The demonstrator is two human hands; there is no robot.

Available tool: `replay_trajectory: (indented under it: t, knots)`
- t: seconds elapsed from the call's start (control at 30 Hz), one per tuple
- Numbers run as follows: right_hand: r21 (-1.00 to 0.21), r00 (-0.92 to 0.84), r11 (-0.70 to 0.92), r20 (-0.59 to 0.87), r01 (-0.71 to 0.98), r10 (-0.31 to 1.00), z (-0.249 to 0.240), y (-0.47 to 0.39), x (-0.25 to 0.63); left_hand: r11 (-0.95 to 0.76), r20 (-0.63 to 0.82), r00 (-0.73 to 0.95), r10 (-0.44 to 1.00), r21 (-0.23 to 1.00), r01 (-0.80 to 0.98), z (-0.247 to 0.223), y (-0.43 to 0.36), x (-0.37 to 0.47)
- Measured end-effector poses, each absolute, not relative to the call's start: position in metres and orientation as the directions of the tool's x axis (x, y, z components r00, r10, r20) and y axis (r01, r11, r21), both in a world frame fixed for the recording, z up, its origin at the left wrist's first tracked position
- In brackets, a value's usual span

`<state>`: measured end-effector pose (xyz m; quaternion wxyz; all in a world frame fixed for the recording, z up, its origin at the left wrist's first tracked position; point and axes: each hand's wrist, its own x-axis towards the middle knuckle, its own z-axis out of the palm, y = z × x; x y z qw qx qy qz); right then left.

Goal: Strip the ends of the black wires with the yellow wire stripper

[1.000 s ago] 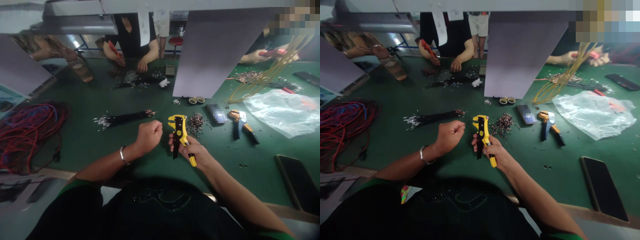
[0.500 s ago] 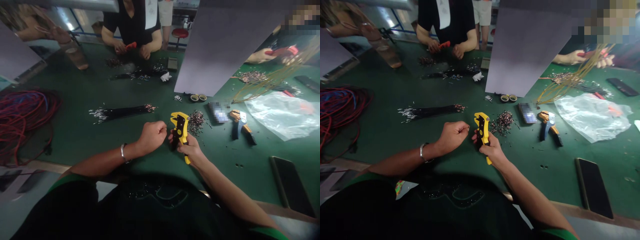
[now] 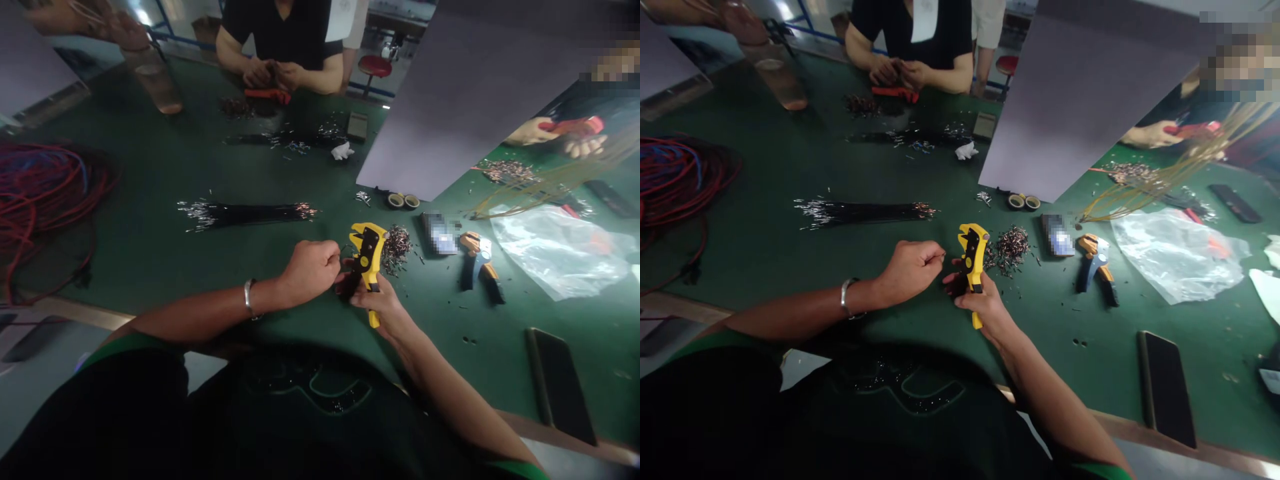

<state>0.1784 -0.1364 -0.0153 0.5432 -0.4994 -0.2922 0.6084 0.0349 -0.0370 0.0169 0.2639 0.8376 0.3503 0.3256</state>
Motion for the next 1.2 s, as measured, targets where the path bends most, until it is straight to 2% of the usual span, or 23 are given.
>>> replay_trajectory:
  t: [0.37, 0.53, 0.77, 1.03, 1.2]
  knots:
    - [-0.908, 0.135, -0.152, -0.220, -0.392, 0.966, -0.021, -0.140, 0.173, -0.523, 0.230, 0.559, 0.796, 0.728, 0.444, 0.015, -0.036, 0.036]
    - [-0.963, 0.228, -0.127, -0.182, -0.236, 0.957, -0.025, -0.141, 0.174, -0.511, 0.230, 0.561, 0.795, 0.753, 0.415, 0.018, -0.039, 0.036]
    - [-0.990, 0.199, -0.138, -0.131, 0.021, 0.971, -0.024, -0.141, 0.176, -0.523, 0.228, 0.580, 0.782, 0.747, 0.410, 0.018, -0.042, 0.036]
    - [-0.990, 0.210, -0.100, -0.078, 0.096, 0.975, -0.025, -0.140, 0.174, -0.602, 0.269, 0.633, 0.726, 0.693, 0.396, 0.019, -0.048, 0.036]
    - [-0.975, 0.221, -0.080, -0.033, 0.208, 0.975, -0.016, -0.138, 0.171, -0.615, 0.262, 0.652, 0.711, 0.681, 0.397, 0.023, -0.050, 0.036]
